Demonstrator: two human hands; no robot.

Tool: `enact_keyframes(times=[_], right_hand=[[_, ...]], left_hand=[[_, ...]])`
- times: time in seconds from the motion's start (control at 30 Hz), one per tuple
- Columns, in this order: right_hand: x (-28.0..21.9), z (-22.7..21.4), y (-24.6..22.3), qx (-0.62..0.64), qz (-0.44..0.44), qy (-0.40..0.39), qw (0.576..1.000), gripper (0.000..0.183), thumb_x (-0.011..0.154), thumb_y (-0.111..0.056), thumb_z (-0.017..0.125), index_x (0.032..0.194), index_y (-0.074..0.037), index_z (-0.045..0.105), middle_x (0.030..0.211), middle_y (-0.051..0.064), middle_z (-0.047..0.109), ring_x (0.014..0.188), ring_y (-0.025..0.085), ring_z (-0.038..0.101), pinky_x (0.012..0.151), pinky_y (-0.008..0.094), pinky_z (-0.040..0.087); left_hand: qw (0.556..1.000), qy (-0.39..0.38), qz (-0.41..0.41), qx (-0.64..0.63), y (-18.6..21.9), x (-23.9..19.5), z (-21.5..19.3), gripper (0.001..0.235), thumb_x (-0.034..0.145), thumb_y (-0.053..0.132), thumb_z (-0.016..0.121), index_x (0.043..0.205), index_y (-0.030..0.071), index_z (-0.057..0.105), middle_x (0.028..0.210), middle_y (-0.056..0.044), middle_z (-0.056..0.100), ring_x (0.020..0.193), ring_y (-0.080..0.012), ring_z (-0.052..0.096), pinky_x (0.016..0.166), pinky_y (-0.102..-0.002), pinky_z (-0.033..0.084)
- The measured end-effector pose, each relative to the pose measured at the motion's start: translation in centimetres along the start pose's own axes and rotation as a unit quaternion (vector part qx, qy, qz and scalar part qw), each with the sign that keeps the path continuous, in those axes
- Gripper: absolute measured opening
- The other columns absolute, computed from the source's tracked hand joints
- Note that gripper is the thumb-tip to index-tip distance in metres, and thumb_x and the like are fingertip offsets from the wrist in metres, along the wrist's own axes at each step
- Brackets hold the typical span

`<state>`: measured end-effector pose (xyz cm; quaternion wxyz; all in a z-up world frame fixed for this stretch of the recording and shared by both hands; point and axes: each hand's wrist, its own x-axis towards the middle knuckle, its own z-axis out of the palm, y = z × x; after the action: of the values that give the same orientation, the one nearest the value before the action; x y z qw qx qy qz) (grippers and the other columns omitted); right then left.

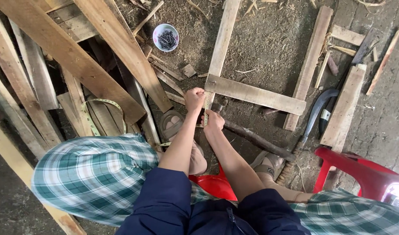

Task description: The person sits on a low stool on the workshop floor assembling a rectangular wooden frame from planks. They position a crossbar against the frame, hammer nails to fasten it, then use a tape measure to measure a plank and the frame, and continue hammering the joints.

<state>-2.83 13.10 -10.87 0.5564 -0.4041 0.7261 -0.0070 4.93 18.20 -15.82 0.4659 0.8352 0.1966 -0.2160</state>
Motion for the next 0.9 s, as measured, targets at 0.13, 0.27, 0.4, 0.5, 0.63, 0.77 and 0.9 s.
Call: enact_keyframes(times=[0.13,0.27,0.4,0.5,0.63,0.77,0.9], right_hand=[[-1.2,0.1,-0.5,-0.032,-0.019,0.036,0.999,0.015,0.069,-0.009,0.080,0.083,-0.005,0.077,0.068,0.015,0.073,0.051,0.024,0.072,0.049,0.036,0.059],[-0.6,0.4,-0.2,-0.052,-0.027,0.053,0.997,0.013,0.067,-0.010,0.079,0.079,-0.006,0.078,0.065,0.013,0.073,0.047,0.022,0.070,0.046,0.035,0.059],[-1.7,0.3,-1.0,-0.067,-0.027,0.058,0.996,0.012,0.066,-0.010,0.078,0.078,-0.005,0.078,0.063,0.011,0.072,0.046,0.020,0.069,0.044,0.033,0.058],[-1.7,0.3,-1.1,-0.065,-0.024,0.062,0.996,0.011,0.066,-0.009,0.078,0.076,-0.004,0.077,0.061,0.011,0.071,0.045,0.020,0.069,0.043,0.031,0.057],[-1.3,0.4,-1.0,-0.062,-0.021,0.061,0.996,0.011,0.067,-0.009,0.078,0.076,-0.004,0.077,0.060,0.011,0.070,0.045,0.019,0.068,0.042,0.031,0.056],[-2.2,0.1,-1.3,-0.040,-0.020,0.050,0.998,0.014,0.070,-0.008,0.079,0.080,0.000,0.076,0.062,0.013,0.070,0.047,0.022,0.069,0.043,0.032,0.054],[-2.0,0.3,-1.3,-0.048,-0.012,0.060,0.997,0.009,0.069,-0.007,0.078,0.075,-0.001,0.075,0.058,0.013,0.067,0.045,0.022,0.068,0.037,0.033,0.051]], left_hand=[[1.000,-0.004,0.001,0.001,0.0,-0.1,-0.2,0.020,0.071,0.028,0.075,0.090,0.028,0.081,0.088,-0.003,0.078,0.093,-0.0315,0.075,0.083,-0.045,0.061],[1.000,-0.010,-0.015,0.004,-1.0,0.7,0.9,0.023,0.069,0.034,0.077,0.091,0.030,0.080,0.089,0.000,0.078,0.093,-0.0288,0.075,0.083,-0.043,0.061],[1.000,-0.005,-0.011,-0.008,-1.0,0.8,1.0,0.021,0.070,0.034,0.077,0.090,0.029,0.080,0.089,-0.001,0.079,0.095,-0.0312,0.075,0.083,-0.044,0.060],[1.000,0.004,-0.014,0.009,-0.5,0.5,1.0,0.016,0.073,0.030,0.075,0.089,0.029,0.080,0.089,0.000,0.079,0.095,-0.0306,0.075,0.084,-0.043,0.060],[0.999,-0.001,-0.015,0.038,-0.5,0.9,1.1,0.015,0.074,0.030,0.074,0.088,0.029,0.079,0.089,0.000,0.079,0.097,-0.0294,0.075,0.088,-0.044,0.059],[0.998,-0.020,-0.017,0.048,0.9,0.2,0.3,0.019,0.073,0.034,0.079,0.090,0.028,0.076,0.087,0.002,0.078,0.094,-0.0301,0.075,0.086,-0.046,0.059],[0.999,-0.015,-0.011,0.044,1.4,-0.2,0.0,0.016,0.075,0.029,0.079,0.090,0.025,0.075,0.089,-0.002,0.078,0.095,-0.0337,0.075,0.085,-0.049,0.059]])
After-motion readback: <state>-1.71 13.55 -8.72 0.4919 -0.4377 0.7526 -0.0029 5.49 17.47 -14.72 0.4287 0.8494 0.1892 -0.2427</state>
